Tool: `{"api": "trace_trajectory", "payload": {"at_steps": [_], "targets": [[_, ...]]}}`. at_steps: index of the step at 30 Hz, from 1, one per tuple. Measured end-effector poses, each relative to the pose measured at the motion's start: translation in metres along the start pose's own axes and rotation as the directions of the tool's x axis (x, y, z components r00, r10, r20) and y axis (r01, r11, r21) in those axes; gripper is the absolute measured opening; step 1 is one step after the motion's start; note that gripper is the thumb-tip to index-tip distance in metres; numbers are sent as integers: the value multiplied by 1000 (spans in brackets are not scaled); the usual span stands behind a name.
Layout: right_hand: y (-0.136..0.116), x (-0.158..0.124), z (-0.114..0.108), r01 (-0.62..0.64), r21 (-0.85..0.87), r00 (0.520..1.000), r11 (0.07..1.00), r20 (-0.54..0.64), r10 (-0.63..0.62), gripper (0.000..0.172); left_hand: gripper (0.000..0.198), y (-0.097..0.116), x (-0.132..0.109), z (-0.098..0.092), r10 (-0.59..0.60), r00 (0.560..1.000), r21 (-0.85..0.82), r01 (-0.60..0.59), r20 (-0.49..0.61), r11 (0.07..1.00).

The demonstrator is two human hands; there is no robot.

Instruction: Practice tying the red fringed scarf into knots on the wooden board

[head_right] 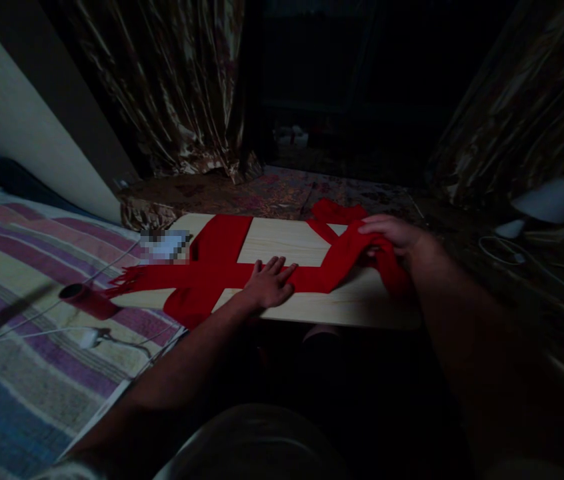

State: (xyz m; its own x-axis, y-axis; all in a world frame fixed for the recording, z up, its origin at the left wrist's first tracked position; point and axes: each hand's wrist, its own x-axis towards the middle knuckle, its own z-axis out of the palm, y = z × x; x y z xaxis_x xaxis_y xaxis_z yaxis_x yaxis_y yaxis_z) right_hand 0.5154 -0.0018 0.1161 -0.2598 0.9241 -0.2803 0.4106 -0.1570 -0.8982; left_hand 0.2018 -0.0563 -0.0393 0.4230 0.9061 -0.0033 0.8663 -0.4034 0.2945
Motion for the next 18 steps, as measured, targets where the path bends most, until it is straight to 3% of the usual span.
{"api": "trace_trajectory", "payload": {"at_steps": [4, 7, 10, 15, 18], "targets": [[-23, 30, 66, -18, 9, 987, 1000, 162, 17, 12, 74, 2, 2, 2, 35, 983, -231, -77, -180, 970], [-24, 55, 107, 38, 13, 969, 999, 243, -40, 12, 78, -3, -3, 0, 53, 912, -437, -245, -407, 865], [-19, 74, 134, 54, 6, 953, 999, 298, -54, 12, 78, -4, -4, 0, 23, 847, -546, -363, -531, 755], [-12, 82, 156, 13, 105, 923, 994, 381, -53, 9, 63, -3, 1, 5, -198, 840, -713, -276, -504, 645], [-6, 81, 158, -27, 147, 899, 989, 437, -40, 10, 58, -7, 3, 9, -271, 838, -743, -216, -475, 634]]}}
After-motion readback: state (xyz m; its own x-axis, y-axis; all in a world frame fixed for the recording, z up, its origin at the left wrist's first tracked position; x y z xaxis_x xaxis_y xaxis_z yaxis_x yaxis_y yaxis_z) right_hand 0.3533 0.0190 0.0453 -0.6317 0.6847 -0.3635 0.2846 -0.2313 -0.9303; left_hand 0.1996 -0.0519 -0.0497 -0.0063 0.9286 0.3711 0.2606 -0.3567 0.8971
